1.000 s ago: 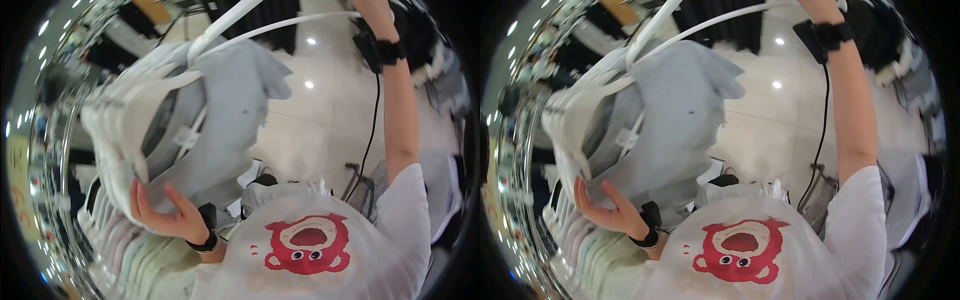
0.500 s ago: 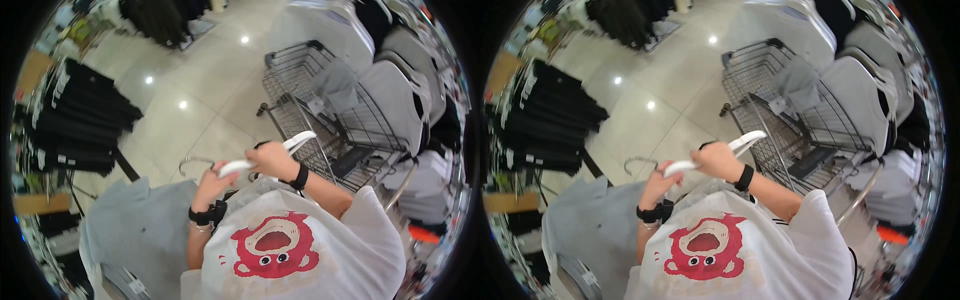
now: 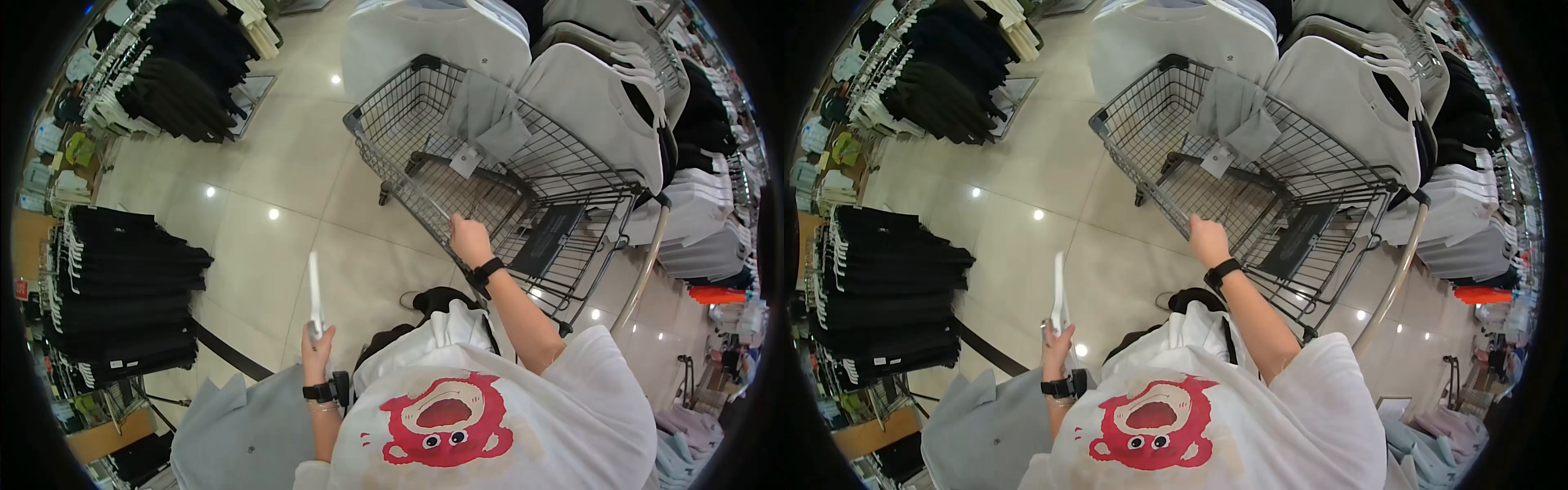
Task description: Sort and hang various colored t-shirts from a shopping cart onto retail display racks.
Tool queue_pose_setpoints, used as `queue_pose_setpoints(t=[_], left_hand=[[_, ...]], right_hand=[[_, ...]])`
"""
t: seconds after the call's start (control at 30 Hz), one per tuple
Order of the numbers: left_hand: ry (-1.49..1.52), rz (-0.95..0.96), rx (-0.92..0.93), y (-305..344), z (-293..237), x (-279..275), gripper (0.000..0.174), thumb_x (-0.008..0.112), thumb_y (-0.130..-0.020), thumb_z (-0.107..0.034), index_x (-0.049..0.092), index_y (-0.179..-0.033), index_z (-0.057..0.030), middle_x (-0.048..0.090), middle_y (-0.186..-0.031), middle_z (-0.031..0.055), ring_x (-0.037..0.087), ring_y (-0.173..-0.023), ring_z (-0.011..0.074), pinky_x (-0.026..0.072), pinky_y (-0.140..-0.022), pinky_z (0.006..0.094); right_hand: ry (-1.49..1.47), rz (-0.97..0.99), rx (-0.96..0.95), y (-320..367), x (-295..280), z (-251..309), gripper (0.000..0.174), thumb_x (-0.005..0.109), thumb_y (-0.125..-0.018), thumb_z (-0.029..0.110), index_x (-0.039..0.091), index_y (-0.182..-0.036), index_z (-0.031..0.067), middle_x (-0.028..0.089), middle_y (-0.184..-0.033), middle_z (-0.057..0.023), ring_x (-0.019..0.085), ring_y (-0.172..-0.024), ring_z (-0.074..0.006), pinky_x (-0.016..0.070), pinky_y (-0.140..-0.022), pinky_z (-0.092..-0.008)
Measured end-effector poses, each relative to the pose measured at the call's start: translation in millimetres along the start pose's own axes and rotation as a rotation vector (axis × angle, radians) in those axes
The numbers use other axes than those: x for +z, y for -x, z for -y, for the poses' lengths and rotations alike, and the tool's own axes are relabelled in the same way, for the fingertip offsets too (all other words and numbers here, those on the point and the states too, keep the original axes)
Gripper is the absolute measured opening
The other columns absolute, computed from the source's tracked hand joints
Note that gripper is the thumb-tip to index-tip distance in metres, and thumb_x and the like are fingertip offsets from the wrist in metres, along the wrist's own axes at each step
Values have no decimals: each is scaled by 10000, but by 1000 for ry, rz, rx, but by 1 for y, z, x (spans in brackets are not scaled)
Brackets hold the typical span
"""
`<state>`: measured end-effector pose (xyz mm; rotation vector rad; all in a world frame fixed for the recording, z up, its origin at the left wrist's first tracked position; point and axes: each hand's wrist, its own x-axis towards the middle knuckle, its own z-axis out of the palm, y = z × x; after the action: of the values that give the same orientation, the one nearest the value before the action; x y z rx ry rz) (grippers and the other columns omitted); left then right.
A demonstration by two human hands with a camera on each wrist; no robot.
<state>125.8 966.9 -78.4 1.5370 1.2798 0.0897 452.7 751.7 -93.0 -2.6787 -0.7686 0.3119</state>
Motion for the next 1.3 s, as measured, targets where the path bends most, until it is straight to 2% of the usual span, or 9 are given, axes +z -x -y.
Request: queue_pose_setpoints(t=[0.17,0.33,0.43,0.5,0.83,0.9,0.93,1.03,1.3], left_hand=[[206,-11,-202,-12,9,-8,312,654,-752,-111,505,-991,23,532,-708,34,466,-520,107,389,-461,256],[389,-63,-215,10,-20,16,243,639,-754,-43,496,-949,-22,513,-713,23,477,-541,104,393,-478,238],[483,-52,-232,26,-40,29,265,640,-745,-18,501,-971,-19,536,-746,34,498,-586,109,400,-520,238],[548,-41,-158,33,-51,35,273,666,-725,-12,519,-954,-13,571,-774,56,517,-611,121,415,-552,244],[696,-282,-214,69,-63,30,191,596,-800,-34,493,-960,-15,529,-718,38,484,-559,119,379,-495,247],[763,-180,-171,77,-70,19,166,581,-803,-33,482,-936,-24,493,-681,24,448,-523,108,358,-473,251],[770,-197,-176,82,-75,17,166,581,-803,-33,482,-936,-24,493,-681,24,448,-523,108,358,-473,251],[870,-187,-103,88,-92,12,176,577,-789,-3,473,-929,-23,480,-664,17,429,-525,105,341,-473,246],[765,-120,410,69,-172,17,614,668,-680,25,432,-1246,12,549,-1165,113,540,-1043,200,410,-915,328]], right_hand=[[-90,105,-129,15,-26,-14,99,506,-748,54,522,-839,18,581,-657,-201,579,-670,-378,449,-621,-479],[-409,952,-60,-41,-64,-85,597,621,-764,457,546,-1145,3,612,-1011,-205,587,-945,-300,456,-819,-347],[-277,278,-80,-101,-57,-136,734,689,-709,357,397,-1261,-29,563,-1105,-236,540,-1025,-362,430,-868,-387],[-180,-46,220,-143,-63,-146,801,719,-668,334,356,-1269,-52,538,-1121,-267,530,-1026,-379,437,-858,-395],[-583,-568,634,-262,16,-180,538,702,-702,383,530,-1003,-29,615,-964,-180,579,-927,-345,433,-812,-402],[-383,-365,568,-274,18,-189,389,679,-737,330,586,-862,-26,629,-762,-136,592,-768,-340,445,-739,-400],[-603,-294,450,-279,29,-199,296,639,-798,269,572,-811,-20,585,-662,-35,585,-662,-198,443,-630,-326],[-1544,-182,323,-239,-6,-121,232,580,-852,195,552,-989,10,619,-936,-52,577,-807,-164,454,-703,-285],[-1703,922,-363,-83,-177,127,379,576,-844,180,502,-1165,-8,588,-1072,-72,562,-1002,-176,453,-856,-322]])
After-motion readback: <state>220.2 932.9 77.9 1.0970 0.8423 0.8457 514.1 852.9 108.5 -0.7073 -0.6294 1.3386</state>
